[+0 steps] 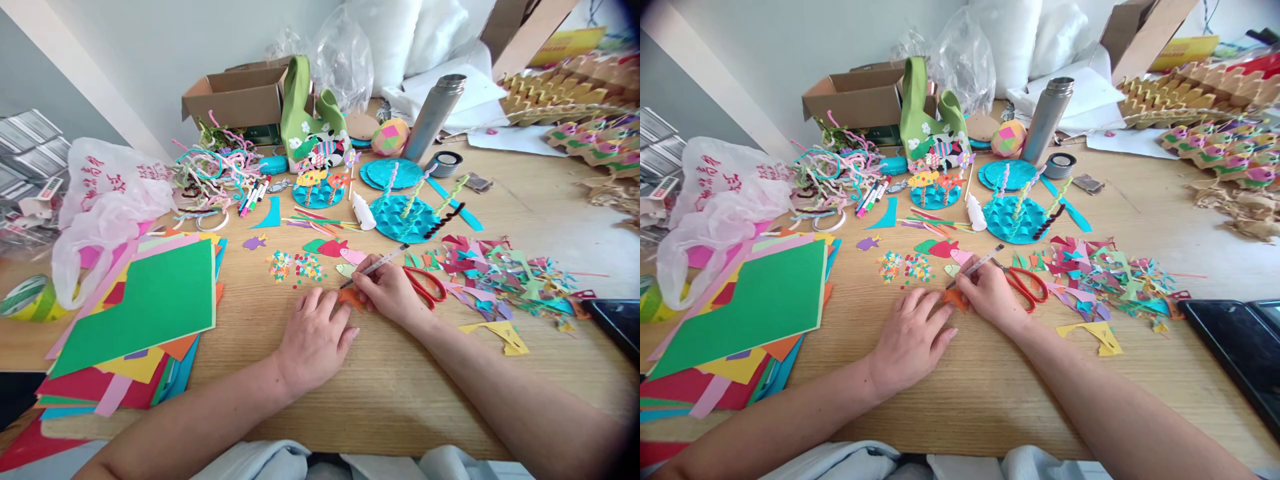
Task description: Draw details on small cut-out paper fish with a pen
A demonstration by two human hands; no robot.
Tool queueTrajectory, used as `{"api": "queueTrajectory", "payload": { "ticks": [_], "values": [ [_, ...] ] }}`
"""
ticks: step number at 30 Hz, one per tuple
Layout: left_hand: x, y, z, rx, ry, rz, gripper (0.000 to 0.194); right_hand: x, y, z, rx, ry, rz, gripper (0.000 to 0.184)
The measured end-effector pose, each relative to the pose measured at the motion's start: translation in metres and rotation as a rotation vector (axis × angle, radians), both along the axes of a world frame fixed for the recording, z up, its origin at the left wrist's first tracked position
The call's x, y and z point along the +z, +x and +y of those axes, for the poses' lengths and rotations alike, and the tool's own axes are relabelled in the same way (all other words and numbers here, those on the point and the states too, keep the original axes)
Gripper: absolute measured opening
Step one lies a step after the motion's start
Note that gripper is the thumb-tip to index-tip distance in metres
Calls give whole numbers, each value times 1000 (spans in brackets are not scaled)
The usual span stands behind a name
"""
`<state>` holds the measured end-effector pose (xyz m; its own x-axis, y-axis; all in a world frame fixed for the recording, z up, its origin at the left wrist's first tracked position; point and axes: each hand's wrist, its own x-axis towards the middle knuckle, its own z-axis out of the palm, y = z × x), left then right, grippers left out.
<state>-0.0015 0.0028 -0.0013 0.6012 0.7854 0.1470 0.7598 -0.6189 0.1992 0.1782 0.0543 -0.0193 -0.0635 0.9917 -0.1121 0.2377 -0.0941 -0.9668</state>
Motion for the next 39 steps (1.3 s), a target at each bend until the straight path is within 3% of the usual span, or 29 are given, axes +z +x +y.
{"api": "queueTrajectory", "payload": {
  "ticks": [39],
  "values": [
    [-1, 0, -1, -1, 8, 2, 34, -1, 1, -2, -6, 15, -2, 13]
  ]
}}
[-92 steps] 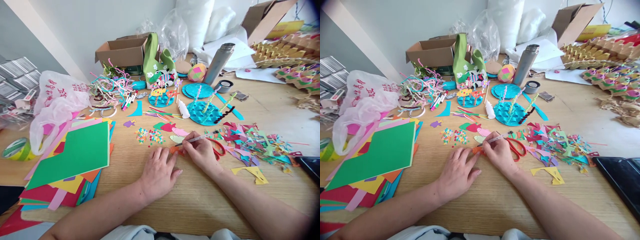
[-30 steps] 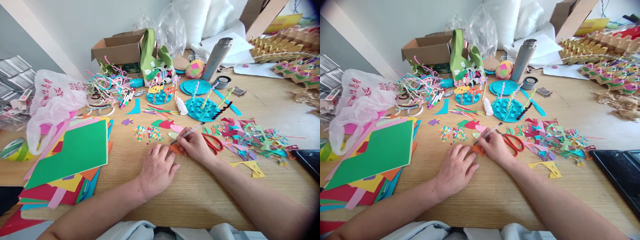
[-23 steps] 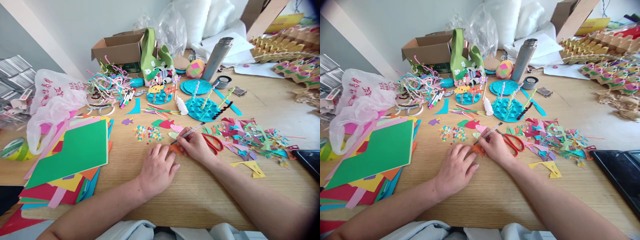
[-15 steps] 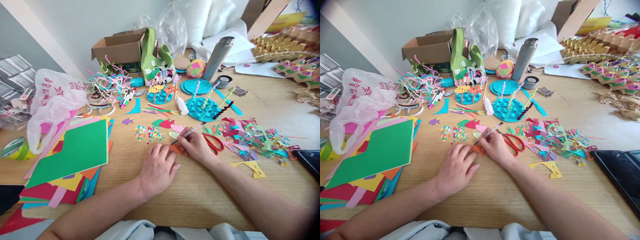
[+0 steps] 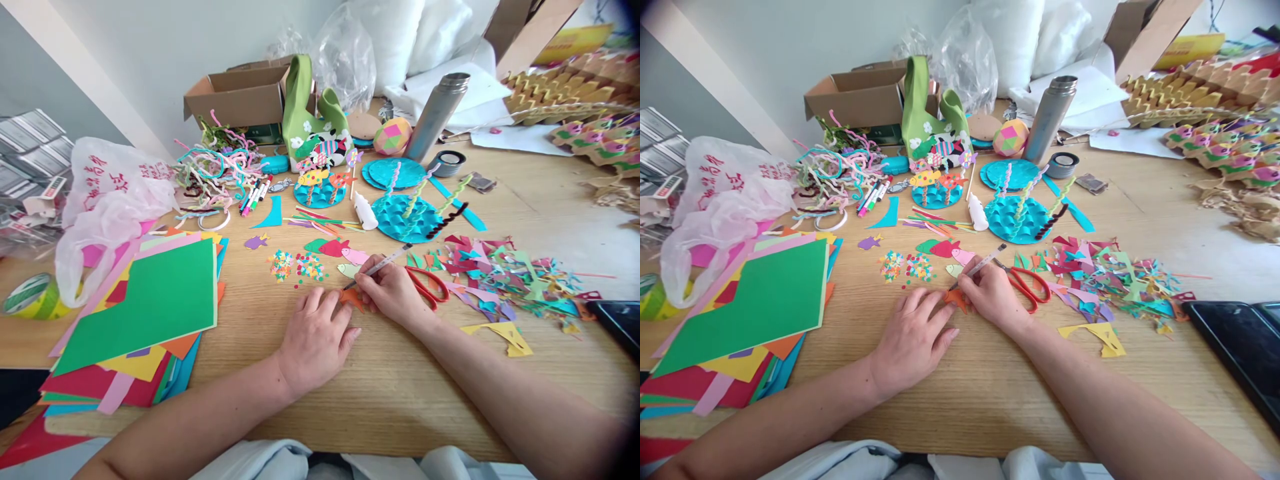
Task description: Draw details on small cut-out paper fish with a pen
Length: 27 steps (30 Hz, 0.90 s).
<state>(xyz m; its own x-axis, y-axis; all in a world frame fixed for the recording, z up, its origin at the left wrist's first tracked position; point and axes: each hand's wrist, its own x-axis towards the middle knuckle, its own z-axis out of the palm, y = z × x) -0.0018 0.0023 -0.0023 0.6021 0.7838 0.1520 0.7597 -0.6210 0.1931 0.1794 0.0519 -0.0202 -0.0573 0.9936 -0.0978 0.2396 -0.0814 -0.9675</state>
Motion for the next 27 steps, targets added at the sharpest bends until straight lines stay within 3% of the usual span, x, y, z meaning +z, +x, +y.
{"api": "queueTrajectory", "payload": {
  "ticks": [27],
  "values": [
    [-1, 0, 0, -3, -10, -6, 35, 0, 1, 0, 24, 35, -24, 16]
  ]
}}
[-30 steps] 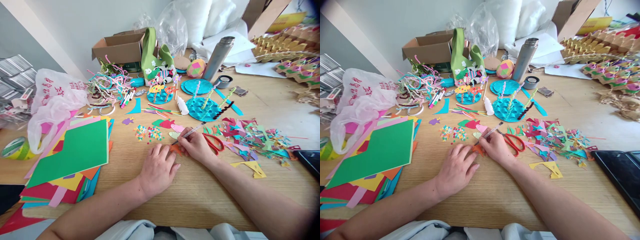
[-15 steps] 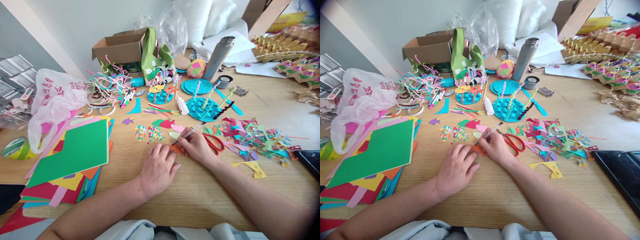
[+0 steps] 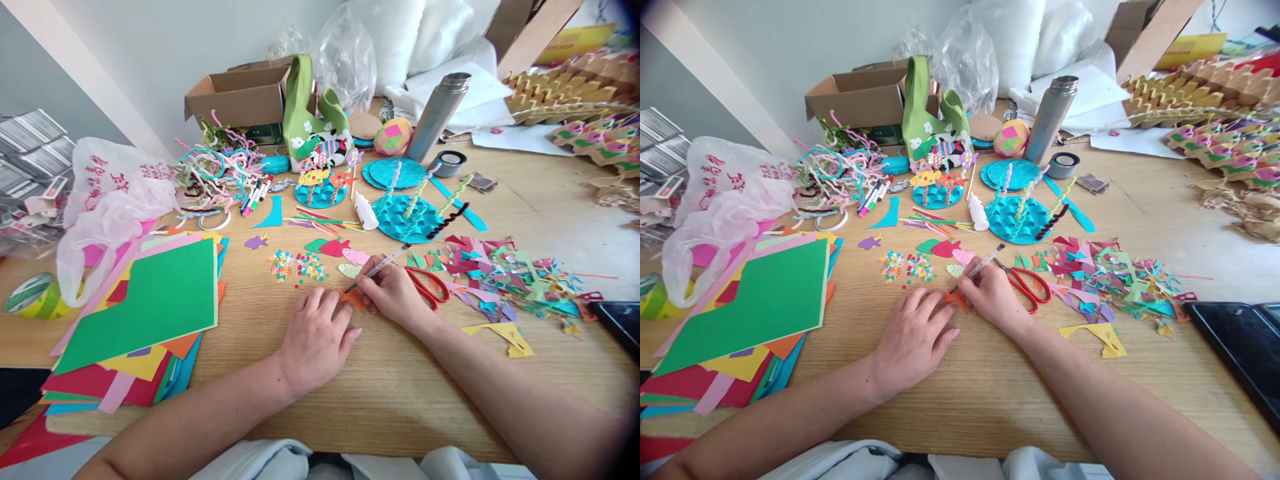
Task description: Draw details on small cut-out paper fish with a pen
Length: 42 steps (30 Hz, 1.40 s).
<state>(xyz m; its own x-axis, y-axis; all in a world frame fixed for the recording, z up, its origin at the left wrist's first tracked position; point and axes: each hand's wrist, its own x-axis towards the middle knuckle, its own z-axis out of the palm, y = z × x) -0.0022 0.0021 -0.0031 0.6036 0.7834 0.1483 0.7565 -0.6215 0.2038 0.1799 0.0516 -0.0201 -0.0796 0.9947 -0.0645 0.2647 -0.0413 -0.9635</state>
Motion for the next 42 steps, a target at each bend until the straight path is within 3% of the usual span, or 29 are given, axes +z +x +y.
{"api": "queueTrajectory", "payload": {
  "ticks": [26, 33, 38, 42],
  "values": [
    [1, 0, 0, 1, 10, 6, 35, 0, 1, 0, 30, 13, -15, 18],
    [2, 0, 0, 3, 8, 9, 36, 7, -2, -2, 15, 2, 27, 23],
    [1, 0, 0, 4, 11, 4, 36, 10, -2, -9, -108, 129, 99, 25],
    [0, 1, 0, 11, 19, 2, 42, 14, 6, -17, -12, 314, -72, 21]
  ]
}}
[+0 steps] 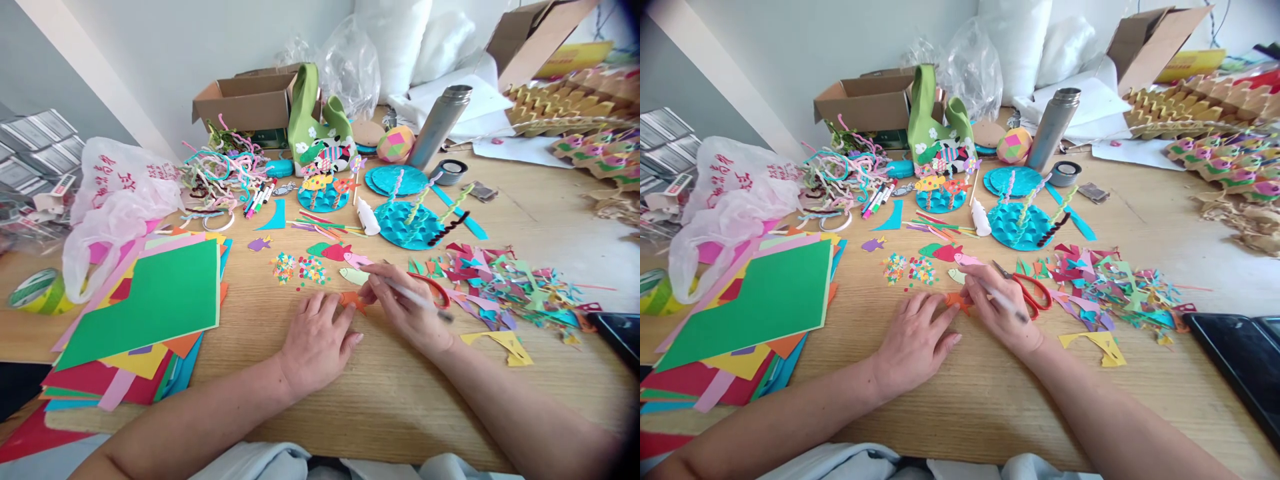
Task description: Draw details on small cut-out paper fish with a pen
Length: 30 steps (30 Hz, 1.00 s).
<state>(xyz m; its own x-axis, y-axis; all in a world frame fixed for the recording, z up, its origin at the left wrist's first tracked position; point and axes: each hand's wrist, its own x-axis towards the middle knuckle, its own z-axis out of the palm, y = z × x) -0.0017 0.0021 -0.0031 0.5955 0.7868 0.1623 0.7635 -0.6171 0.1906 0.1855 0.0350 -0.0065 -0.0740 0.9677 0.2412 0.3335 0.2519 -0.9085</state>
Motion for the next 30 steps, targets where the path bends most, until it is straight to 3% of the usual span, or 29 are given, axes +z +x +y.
{"api": "queueTrajectory", "payload": {
  "ticks": [5, 11, 15, 21, 26, 30],
  "values": [
    [0, 2, -1, 15, -8, -12, 46, 10, 12, -1, 189, 278, -398, 15],
    [-1, 2, -3, 24, 43, -13, 36, 12, 15, 4, 334, 388, -689, 17],
    [0, 2, -5, 10, 48, -9, 36, 13, 14, 7, 337, 439, -737, 20],
    [3, 2, -5, 26, 42, 6, 39, 11, 14, 7, 254, 387, -535, 19],
    [4, 3, -7, 19, 60, 24, 40, 6, 12, 4, 32, 138, -150, 25],
    [1, 3, -6, 6, 66, 30, 44, 3, 10, 4, 2, 22, 44, 34]
  ]
}}
